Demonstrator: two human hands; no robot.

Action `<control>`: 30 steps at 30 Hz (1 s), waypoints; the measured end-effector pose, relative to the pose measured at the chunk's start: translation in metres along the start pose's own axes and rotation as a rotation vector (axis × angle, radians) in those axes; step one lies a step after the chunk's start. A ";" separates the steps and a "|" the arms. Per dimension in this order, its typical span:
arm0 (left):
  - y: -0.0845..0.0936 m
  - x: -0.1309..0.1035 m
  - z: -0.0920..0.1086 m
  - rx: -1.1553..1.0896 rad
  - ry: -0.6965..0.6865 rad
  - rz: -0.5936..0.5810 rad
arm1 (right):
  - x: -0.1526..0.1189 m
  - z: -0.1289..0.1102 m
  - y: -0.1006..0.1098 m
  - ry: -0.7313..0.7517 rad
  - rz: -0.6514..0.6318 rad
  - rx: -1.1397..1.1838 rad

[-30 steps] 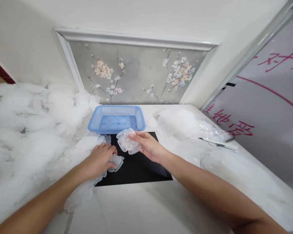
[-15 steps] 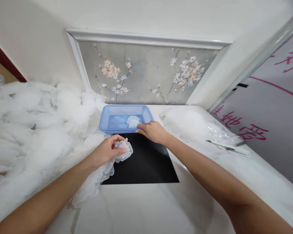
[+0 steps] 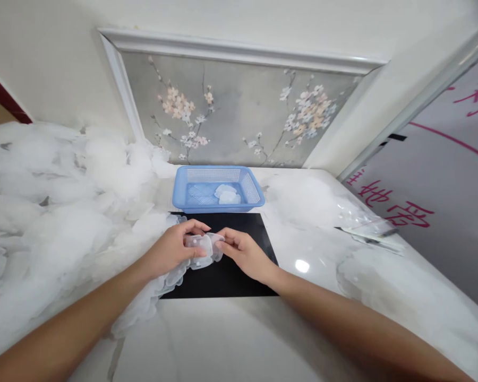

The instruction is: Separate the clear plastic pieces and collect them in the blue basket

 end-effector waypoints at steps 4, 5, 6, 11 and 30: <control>0.007 0.003 -0.002 -0.010 0.070 0.064 | 0.003 0.015 0.009 -0.138 0.083 0.428; 0.010 0.004 -0.003 -0.031 0.081 0.084 | 0.003 0.015 0.016 -0.152 0.107 0.468; 0.011 0.005 -0.003 -0.058 0.091 0.096 | 0.003 0.014 0.023 -0.159 0.123 0.489; 0.010 0.006 -0.001 -0.161 0.133 0.080 | 0.004 0.012 0.036 -0.158 0.124 0.484; 0.006 0.006 0.003 -0.301 0.127 -0.036 | 0.002 -0.001 0.050 0.186 0.280 -0.256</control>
Point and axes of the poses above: each hand's wrist, its own x-axis towards the middle knuckle, its own y-axis out of the back of the hand, z = x × y, the point moved 6 cm from there along x, towards the middle knuckle, and after that the axes turned 3 degrees about z, right-handed, at the moved point
